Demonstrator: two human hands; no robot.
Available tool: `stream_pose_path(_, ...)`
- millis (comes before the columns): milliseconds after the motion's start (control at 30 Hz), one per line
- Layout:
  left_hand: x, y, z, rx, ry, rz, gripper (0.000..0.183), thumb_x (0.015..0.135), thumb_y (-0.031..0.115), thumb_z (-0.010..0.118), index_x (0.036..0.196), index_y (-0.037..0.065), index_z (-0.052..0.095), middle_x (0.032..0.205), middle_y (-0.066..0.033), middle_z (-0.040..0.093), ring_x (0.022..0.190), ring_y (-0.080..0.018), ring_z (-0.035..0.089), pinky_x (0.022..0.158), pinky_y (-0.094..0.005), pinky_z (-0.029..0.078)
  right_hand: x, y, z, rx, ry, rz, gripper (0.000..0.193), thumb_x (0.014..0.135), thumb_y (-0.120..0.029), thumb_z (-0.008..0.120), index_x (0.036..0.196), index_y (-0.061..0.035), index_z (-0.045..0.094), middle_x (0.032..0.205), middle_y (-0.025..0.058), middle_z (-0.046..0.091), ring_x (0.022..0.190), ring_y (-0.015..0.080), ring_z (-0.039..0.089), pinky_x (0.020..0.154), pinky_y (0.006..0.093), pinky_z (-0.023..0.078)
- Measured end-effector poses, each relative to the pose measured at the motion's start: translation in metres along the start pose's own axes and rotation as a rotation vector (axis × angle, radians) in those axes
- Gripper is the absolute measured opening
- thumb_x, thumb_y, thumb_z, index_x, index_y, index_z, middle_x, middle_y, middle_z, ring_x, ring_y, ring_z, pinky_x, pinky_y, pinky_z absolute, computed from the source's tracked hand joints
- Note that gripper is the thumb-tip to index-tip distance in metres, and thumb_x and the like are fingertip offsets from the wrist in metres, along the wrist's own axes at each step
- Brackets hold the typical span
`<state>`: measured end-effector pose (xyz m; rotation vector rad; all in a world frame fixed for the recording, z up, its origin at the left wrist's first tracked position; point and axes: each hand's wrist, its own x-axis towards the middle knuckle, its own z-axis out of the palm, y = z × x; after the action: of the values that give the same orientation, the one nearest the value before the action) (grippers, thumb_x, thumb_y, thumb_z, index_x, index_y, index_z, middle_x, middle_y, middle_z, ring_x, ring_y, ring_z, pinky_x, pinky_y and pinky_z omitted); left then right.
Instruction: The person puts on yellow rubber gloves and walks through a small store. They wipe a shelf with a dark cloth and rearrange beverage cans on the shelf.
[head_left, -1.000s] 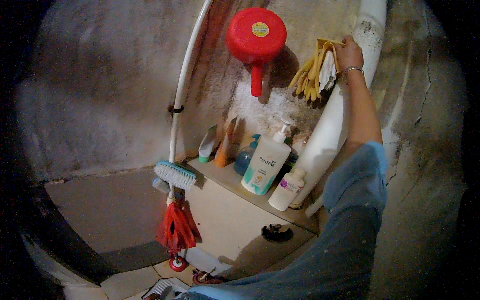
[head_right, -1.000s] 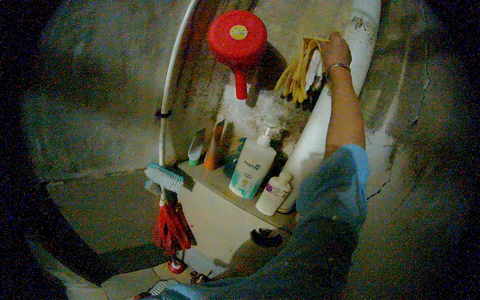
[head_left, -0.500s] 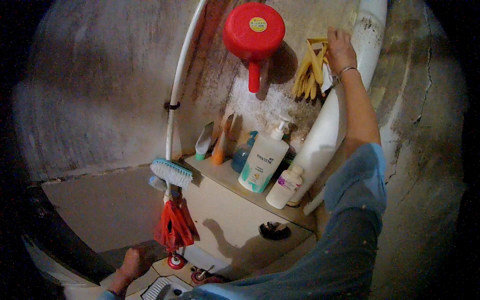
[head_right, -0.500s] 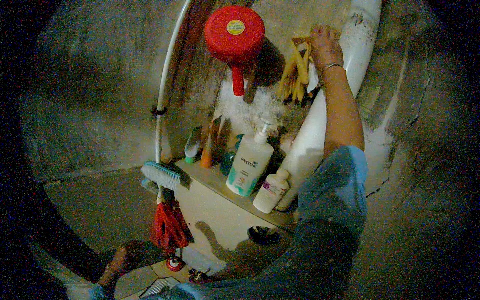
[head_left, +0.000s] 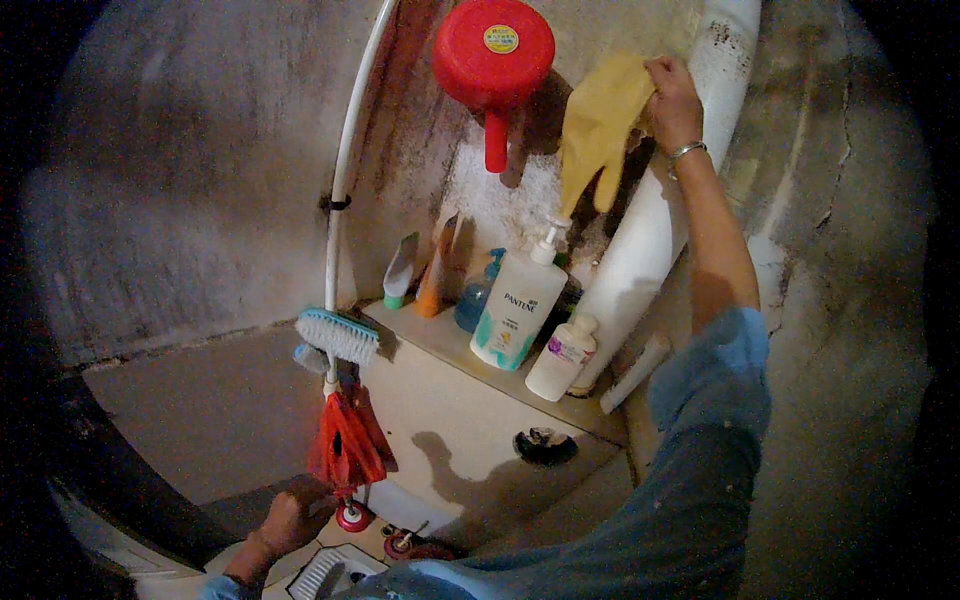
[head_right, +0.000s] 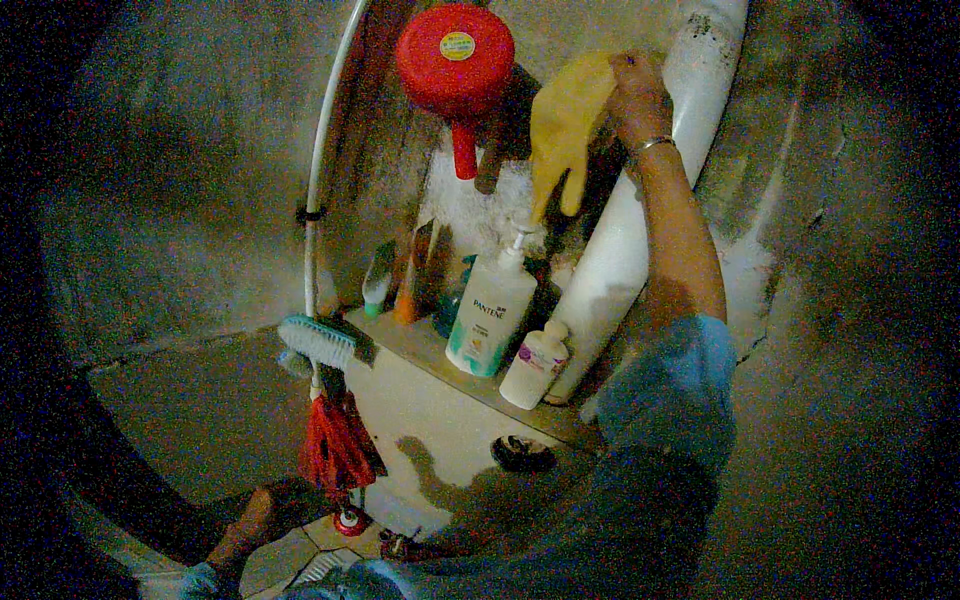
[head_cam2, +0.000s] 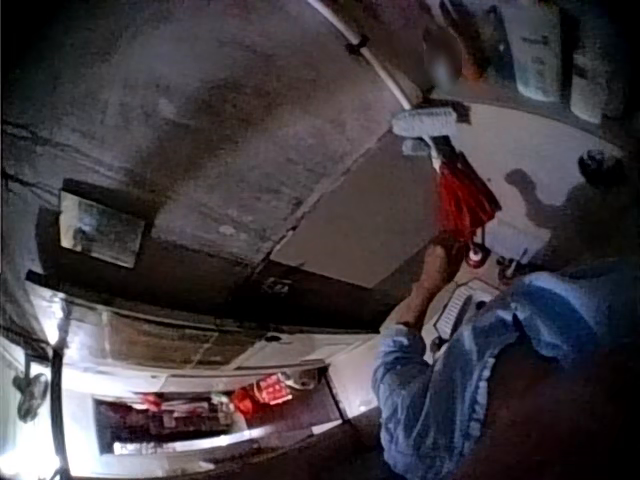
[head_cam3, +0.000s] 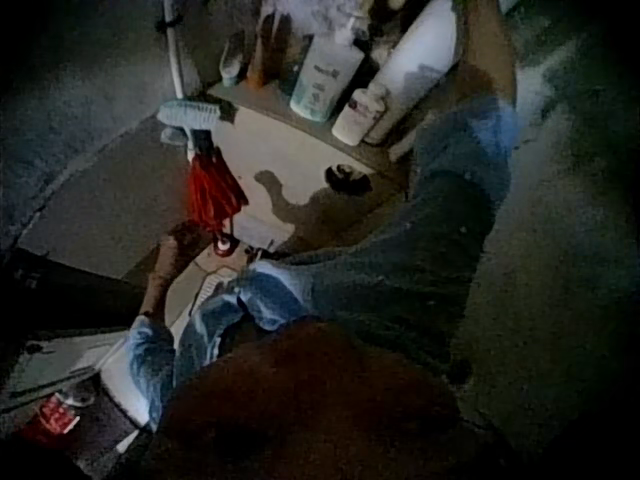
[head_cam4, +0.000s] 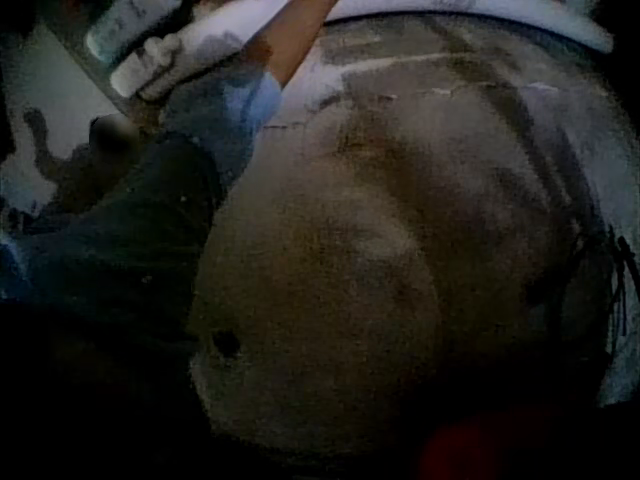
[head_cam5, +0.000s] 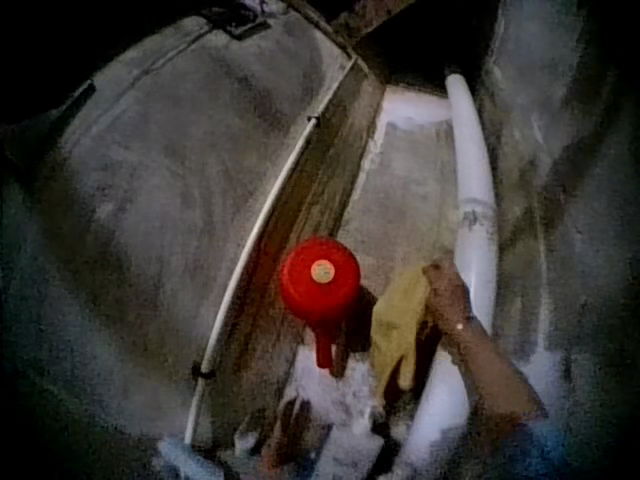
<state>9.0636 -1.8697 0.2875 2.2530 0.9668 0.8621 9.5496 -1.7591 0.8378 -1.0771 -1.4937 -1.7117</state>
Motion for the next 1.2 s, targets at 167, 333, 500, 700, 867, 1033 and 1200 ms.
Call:
stream_pose_path(167, -0.012, -0.009, 0.006, -0.025, 0.015, 0.006, 0.027, 0.086, 0.016, 0.075, 0.106, 0.0, 0.069, 0.098, -0.0203, 0.071, 0.087, -0.0356, 0.071, 0.078, -0.0406, 0.057, 0.016, 0.015, -0.037, 0.079, 0.354, 0.135, 0.05, 0.077, 0.009, 0.047, 0.113, -0.0141, 0.072, 0.109, 0.0107, 0.067, 0.1, 0.0276, 0.064, 0.085, 0.0357, 0.053)
stream_pose_path(333, -0.015, 0.017, -0.008, -0.414, 0.089, -0.213, 0.047, 0.086, 0.023, 0.077, 0.122, -0.002, 0.062, 0.111, -0.0186, 0.069, 0.102, -0.0272, 0.068, 0.087, -0.0382, 0.054, 0.022, -0.021, -0.107, 0.439, 0.442, 0.276, 0.044, 0.084, 0.008, 0.049, 0.113, -0.0119, 0.075, 0.115, 0.0042, 0.071, 0.094, 0.0138, 0.065, 0.082, 0.0282, 0.052)
stream_pose_path(500, 0.008, 0.06, -0.033, -1.042, 0.301, 0.127, 0.093, 0.075, 0.03, 0.087, 0.147, 0.0, 0.036, 0.142, -0.0155, 0.05, 0.126, -0.0293, 0.054, 0.107, -0.0438, 0.042, -0.051, -0.204, -0.15, 1.162, -0.129, 0.298, 0.032, 0.088, -0.004, 0.058, 0.117, -0.0045, 0.068, 0.118, 0.0066, 0.067, 0.101, 0.0207, 0.065, 0.088, 0.0309, 0.053)
stream_pose_path(700, -0.004, 0.035, 0.02, -1.305, -0.127, -0.3, 0.064, 0.088, 0.022, 0.074, 0.142, 0.007, 0.043, 0.129, -0.0119, 0.058, 0.122, -0.0279, 0.055, 0.104, -0.0462, 0.047, -0.187, -0.386, -0.185, 1.188, -0.488, -0.474, 0.037, 0.083, -0.013, 0.063, 0.119, -0.0044, 0.062, 0.124, 0.0125, 0.06, 0.11, 0.032, 0.063, 0.087, 0.0375, 0.056)
stream_pose_path(867, -0.064, -0.039, 0.02, -1.376, 0.234, -0.63, 0.035, 0.095, 0.018, 0.065, 0.127, 0.007, 0.054, 0.106, -0.0065, 0.065, 0.092, -0.0224, 0.064, 0.076, -0.039, 0.055, -0.132, -0.345, -0.13, 0.647, -0.949, -0.196, 0.044, 0.087, -0.011, 0.06, 0.131, -0.0078, 0.056, 0.133, 0.0131, 0.057, 0.115, 0.0315, 0.063, 0.094, 0.0404, 0.054)
stream_pose_path(1033, -0.086, -0.092, 0.021, -1.308, 0.536, -0.791, 0.036, 0.095, 0.018, 0.066, 0.127, 0.006, 0.056, 0.107, -0.0079, 0.066, 0.094, -0.0235, 0.065, 0.079, -0.0402, 0.055, -0.053, -0.125, -0.05, 0.034, -0.203, 0.066, 0.04, 0.085, -0.009, 0.064, 0.124, -0.011, 0.059, 0.12, 0.0173, 0.063, 0.102, 0.0366, 0.064, 0.082, 0.0472, 0.054)
stream_pose_path(1200, -0.131, -0.143, 0.044, -1.165, 0.914, -0.833, 0.036, 0.092, 0.02, 0.07, 0.125, 0.007, 0.059, 0.106, -0.0063, 0.065, 0.095, -0.0216, 0.064, 0.079, -0.0391, 0.054, 0.009, -0.052, -0.021, -0.566, -0.289, -0.078, 0.045, 0.083, -0.013, 0.069, 0.127, -0.0201, 0.064, 0.137, 0.0091, 0.054, 0.119, 0.0332, 0.057, 0.094, 0.0415, 0.053)
